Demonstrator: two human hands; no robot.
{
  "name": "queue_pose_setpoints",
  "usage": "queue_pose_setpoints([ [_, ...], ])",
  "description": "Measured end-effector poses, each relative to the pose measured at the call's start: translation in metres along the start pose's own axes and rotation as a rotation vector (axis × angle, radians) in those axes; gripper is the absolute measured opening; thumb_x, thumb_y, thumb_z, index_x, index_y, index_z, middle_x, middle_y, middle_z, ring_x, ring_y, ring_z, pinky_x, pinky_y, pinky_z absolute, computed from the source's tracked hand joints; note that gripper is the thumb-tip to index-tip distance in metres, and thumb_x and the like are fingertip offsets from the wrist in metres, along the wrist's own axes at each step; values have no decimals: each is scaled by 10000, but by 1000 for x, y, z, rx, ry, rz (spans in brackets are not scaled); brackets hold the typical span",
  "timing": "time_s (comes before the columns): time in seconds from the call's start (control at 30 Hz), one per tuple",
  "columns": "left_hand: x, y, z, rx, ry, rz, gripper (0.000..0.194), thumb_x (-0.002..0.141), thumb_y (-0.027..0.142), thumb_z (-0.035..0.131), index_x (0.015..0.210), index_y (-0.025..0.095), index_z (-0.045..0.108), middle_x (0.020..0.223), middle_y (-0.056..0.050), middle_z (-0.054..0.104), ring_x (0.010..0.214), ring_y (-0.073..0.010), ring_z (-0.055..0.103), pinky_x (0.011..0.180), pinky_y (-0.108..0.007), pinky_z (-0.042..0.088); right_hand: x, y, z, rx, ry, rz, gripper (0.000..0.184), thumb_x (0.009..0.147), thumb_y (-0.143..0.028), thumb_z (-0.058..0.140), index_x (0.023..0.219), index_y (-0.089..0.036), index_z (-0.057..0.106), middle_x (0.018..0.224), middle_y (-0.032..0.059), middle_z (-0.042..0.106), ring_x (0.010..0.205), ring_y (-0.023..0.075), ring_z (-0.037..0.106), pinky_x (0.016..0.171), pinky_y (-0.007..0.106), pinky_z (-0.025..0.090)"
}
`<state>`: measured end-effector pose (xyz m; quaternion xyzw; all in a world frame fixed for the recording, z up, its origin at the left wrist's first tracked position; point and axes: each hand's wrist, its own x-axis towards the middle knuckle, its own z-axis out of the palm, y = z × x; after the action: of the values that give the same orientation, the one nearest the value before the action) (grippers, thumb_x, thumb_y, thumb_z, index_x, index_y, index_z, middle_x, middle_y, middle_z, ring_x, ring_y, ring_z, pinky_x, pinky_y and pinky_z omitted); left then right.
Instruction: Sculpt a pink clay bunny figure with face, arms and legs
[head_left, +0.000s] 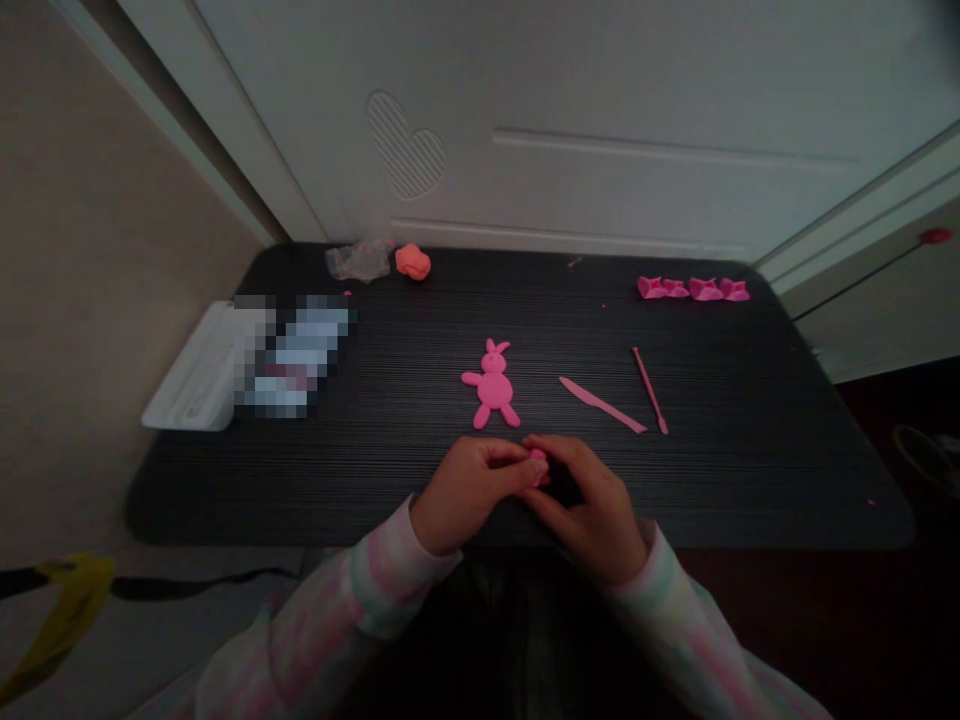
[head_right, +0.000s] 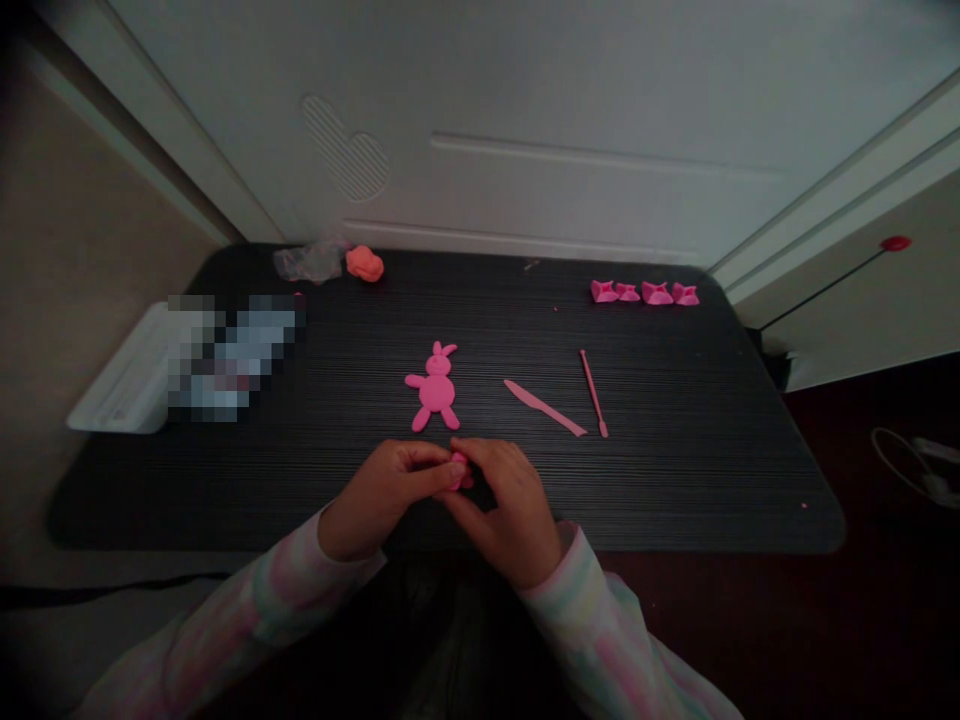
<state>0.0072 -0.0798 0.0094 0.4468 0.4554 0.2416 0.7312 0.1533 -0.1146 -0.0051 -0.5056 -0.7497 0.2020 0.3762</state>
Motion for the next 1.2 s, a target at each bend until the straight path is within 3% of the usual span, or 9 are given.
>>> queue_pose_setpoints([
  [0.43, -1, 0, 1, 38, -8, 32, 163, 696, 271, 584, 718, 133, 669, 707, -17, 651, 696, -131, 564, 688, -245, 418, 2, -2, 0, -3, 5, 12, 181, 746, -203, 568, 926, -206, 545, 848, 43, 639, 773, 164, 593, 674, 306, 488],
  [0.6, 1, -1, 0, -32, -53, 29, 165, 703, 275, 581, 733, 128, 649, 678, 1, 611, 645, -96, 517, 648, -225, 391, 2, -1, 0, -49, 11, 27, 230, 745, -210, 567, 971, -202, 524, 864, 53, 629, 794, 174, 584, 691, 328, 479],
  [0.77, 1, -4, -3, -173, -23, 20, 158, 705, 257, 569, 746, 117, 630, 659, 6, 581, 624, -83, 498, 639, -220, 381, 2, -2, 0, -68, 46, 19, 272, 740, -244, 580, 1001, -212, 512, 901, 60, 621, 835, 193, 580, 717, 355, 477],
  [1.2, 1, 0, 2, -40, -10, 19, 139, 668, 261, 608, 642, 126, 631, 569, 20, 561, 552, -77, 475, 570, -209, 378, 1, -1, -1, -40, 19, 3, 237, 745, -203, 569, 981, -212, 540, 852, 52, 631, 787, 177, 589, 682, 330, 494],
])
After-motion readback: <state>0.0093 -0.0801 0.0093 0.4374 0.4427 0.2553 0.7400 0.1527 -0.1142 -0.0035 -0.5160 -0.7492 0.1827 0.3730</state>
